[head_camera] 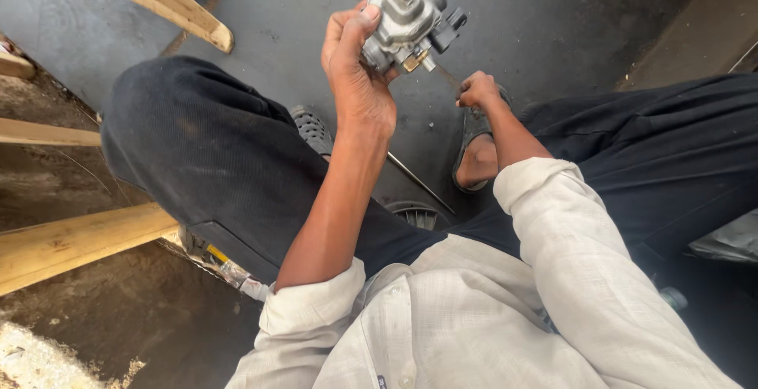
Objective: The person assembles a carburetor by hand, inserting internal components, fitting the main body pieces together, and then using a long screwdriver to tighten a screw.
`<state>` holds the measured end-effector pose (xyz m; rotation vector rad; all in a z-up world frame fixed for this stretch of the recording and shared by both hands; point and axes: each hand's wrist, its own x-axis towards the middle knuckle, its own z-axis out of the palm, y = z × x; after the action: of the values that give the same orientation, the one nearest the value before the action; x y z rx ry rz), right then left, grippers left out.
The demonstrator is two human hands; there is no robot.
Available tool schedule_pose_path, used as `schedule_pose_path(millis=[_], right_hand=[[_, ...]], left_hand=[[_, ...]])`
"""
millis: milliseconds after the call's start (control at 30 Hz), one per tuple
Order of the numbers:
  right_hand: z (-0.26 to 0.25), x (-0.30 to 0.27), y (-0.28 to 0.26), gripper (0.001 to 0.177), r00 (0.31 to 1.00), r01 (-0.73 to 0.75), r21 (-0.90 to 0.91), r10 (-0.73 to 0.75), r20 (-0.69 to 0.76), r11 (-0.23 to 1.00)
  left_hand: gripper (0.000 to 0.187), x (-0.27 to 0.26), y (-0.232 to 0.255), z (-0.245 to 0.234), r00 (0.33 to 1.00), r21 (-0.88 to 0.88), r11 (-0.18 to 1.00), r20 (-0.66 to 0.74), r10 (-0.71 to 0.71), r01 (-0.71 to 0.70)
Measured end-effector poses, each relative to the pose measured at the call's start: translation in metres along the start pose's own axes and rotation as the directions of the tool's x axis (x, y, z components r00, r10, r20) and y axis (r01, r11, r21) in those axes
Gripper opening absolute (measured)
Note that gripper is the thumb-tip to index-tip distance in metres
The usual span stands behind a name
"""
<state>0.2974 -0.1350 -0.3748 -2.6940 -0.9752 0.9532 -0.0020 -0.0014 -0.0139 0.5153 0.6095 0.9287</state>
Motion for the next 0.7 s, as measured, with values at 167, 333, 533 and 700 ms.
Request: schedule_pose_path(millis=[167,333,533,700], right_hand=[[0.035,-0.010,-0.013,0.036,0.966,0.252,-0.157,-0.241,0.090,0.955],[0.071,-0.024,-0.055,0.041,0.929,0.361,-0.220,-0.371,-0.004,0.906],[0.084,-0.066,-0.097,0.024,0.971,0.239,-0.269,-0.237,0.040,0.933],[0.055,-0.057,-0.109,0.020,0.972,0.217,-0.072,-0.223,-0.073,0.973]], left_hand=[[0.023,0.001,-0.006,0.002,0.999,0.024,1.000,0.041,0.017,-0.018],[0.023,0.004,-0.004,0.009,0.999,0.031,0.999,0.011,0.037,-0.038],[0.018,-0.005,0.016,0.014,1.000,-0.005,1.000,-0.012,0.014,-0.014],[0.017,-0.004,0.012,0.014,1.000,-0.048,0.999,-0.017,-0.013,0.012]])
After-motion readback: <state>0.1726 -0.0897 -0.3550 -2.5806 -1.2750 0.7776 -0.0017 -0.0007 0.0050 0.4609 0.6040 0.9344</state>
